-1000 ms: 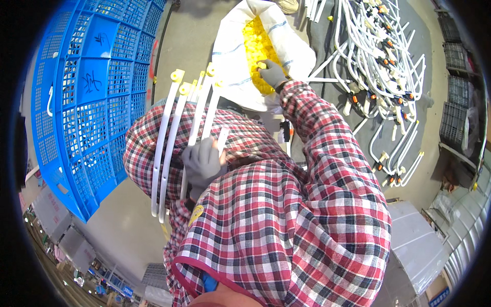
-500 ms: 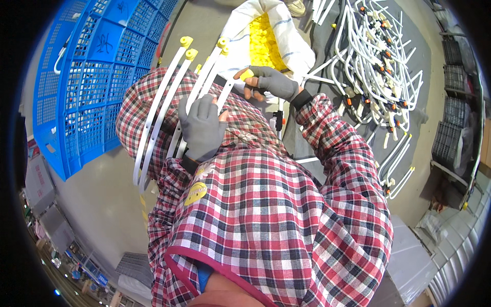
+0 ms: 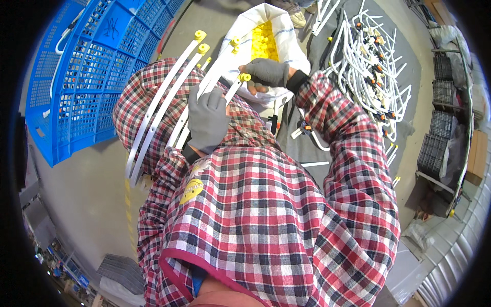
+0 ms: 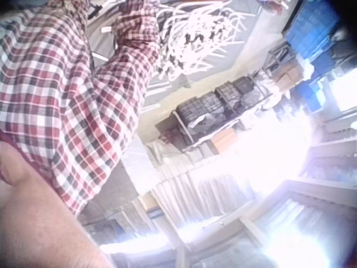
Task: The person sits on the floor and repeatedly picks white plastic frames and yellow caps from a bag, then presses the caps onto the frame ends. Completed frames are placed into a blue crate. Another worker is visible nearby performing similar assembly.
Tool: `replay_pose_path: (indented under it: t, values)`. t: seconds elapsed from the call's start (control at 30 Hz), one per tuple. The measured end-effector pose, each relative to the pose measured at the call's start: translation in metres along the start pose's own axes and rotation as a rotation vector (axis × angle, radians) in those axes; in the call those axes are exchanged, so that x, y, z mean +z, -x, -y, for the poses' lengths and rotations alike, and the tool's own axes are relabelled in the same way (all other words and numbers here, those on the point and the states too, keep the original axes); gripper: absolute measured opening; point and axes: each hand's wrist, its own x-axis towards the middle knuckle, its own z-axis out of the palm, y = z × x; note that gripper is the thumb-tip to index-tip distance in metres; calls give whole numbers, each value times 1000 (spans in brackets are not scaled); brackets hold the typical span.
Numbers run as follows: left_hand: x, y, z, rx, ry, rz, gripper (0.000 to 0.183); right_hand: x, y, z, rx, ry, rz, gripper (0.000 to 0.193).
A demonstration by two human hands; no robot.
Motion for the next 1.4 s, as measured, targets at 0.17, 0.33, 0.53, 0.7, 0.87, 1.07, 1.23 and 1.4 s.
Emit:
replay_pose_path:
  t: [0.17, 0.33, 0.53, 0.7, 0.87, 1.07, 1.23, 1.4]
  values:
    - [15, 4, -2, 11, -48, -33, 15, -14, -11, -8, 109, 124, 123, 51]
    - [14, -1, -15, -29, -91, -29, 13, -5, -41, -24, -186, -243, 263, 39]
    - [16, 0, -23, -26, -139, -30, 11, 10, -71, -46, -282, 234, 79, 24]
    - [22, -1, -20, 38, -110, 10, 16, 16, -82, -65, -742, 663, -67, 32]
    - [21, -3, -25, 28, -104, -36, 18, 33, -83, -64, -338, 140, -49, 28]
    - [10, -11, -34, -58, -170, 22, 19, 44, -57, -48, -337, -334, -179, 33]
    - [-12, -18, -37, -29, -123, 70, 6, -2, -45, -141, -343, 256, -861, 21]
    - [-14, -14, -35, -43, -133, 72, 8, -45, -48, -169, 360, 991, -863, 31]
